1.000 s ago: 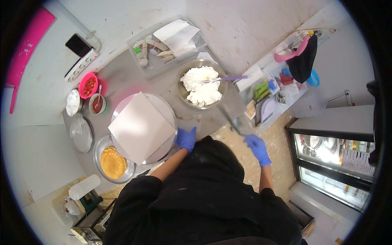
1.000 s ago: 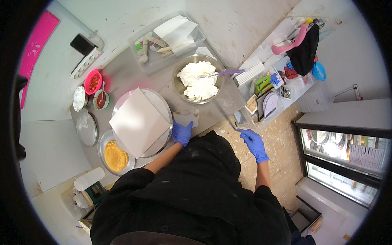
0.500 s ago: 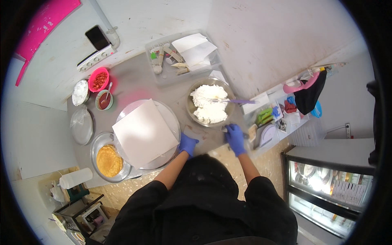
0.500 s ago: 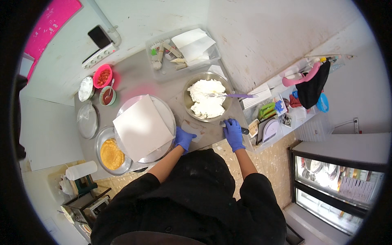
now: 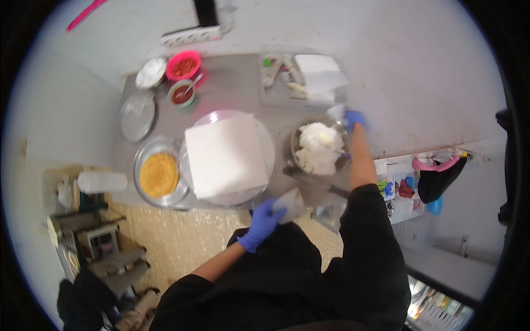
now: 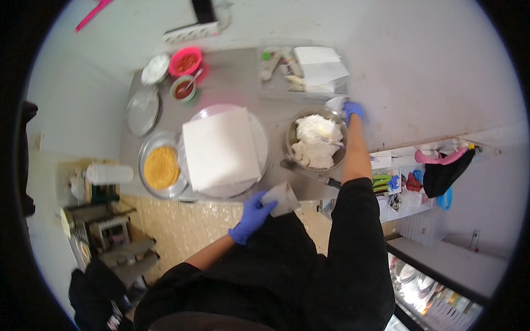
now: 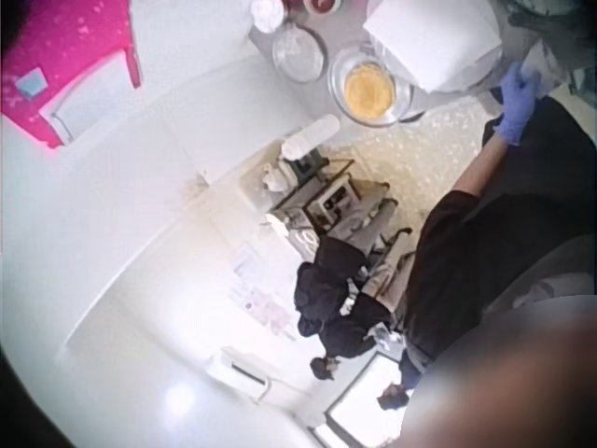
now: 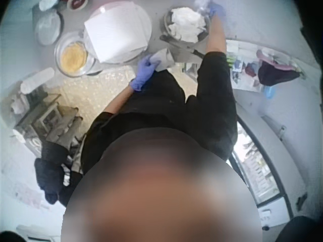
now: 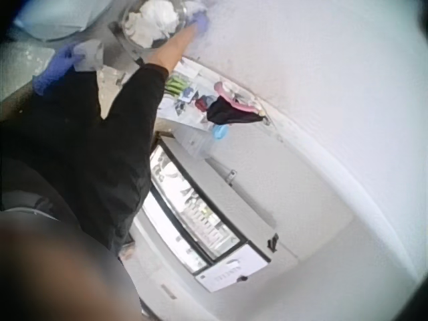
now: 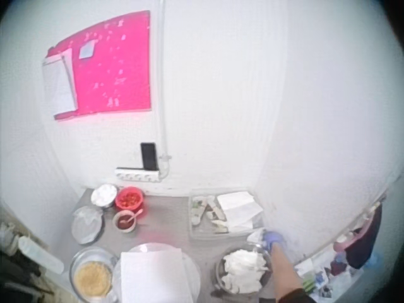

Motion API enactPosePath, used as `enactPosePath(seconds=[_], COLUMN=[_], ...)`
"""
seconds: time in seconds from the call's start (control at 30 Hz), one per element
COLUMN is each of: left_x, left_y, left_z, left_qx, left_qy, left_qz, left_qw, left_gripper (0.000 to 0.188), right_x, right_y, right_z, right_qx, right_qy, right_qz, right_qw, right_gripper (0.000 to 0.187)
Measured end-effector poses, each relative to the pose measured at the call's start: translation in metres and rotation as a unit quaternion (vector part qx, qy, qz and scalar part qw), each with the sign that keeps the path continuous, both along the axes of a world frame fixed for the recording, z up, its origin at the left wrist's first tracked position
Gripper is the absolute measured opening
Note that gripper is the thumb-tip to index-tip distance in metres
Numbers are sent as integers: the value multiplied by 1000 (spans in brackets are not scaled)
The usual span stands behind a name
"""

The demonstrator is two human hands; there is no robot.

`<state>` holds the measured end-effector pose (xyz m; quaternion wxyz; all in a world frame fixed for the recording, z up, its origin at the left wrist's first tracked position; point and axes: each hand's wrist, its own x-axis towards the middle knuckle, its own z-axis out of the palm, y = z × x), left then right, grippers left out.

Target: The person assembles a layered crepe dessert by placing a crepe on parchment paper, spreading whipped cream, and repeating the process with additional crepes. The person uses a spatula to spread cream and handles crepes and parchment paper throughout.

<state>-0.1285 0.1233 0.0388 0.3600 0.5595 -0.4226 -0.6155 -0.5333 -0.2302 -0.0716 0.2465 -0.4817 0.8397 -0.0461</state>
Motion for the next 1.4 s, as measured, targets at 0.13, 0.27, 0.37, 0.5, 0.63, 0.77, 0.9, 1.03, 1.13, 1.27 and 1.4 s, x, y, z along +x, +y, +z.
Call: enactPosePath(seconds=[0.13,0.27,0.37,0.5,0.63,0.77,0.9,1.03,1.13,1.27,1.4], left_x=[52,92,105,104,97,70,47,35,28,9,-6], left_y=[-2,28,84,178,282,357,425,465,488,507,517], left_z=[70,125,149,161,165,170,183,187,187,187,190], left_qx=[-2,-122,-205,-249,-221,-186,-210,-237,-204,-165,-172], left_qy=[196,168,102,32,-54,-95,-71,-99,-152,-195,-213], left_qz=[179,343,433,529,587,686,773,802,832,854,856], left_qw=[964,916,872,810,777,697,595,538,493,453,439], left_gripper=[26,30,32,37,36,34,33,32,35,35,38], right_x=[63,223,341,433,474,515,548,528,511,516,508], right_y=[64,195,303,408,479,541,570,628,666,704,736], right_z=[140,248,282,303,289,270,283,291,304,321,317], right_qx=[-381,-318,-80,-112,-166,-230,205,306,473,456,329], right_qy=[-296,-504,-550,-566,-569,-552,-541,-535,-551,-445,-457], right_qz=[-55,74,231,503,624,650,573,684,598,722,782], right_qw=[874,800,798,643,508,469,581,391,339,268,269], right_gripper=[35,38,41,49,39,19,19,28,33,37,35])
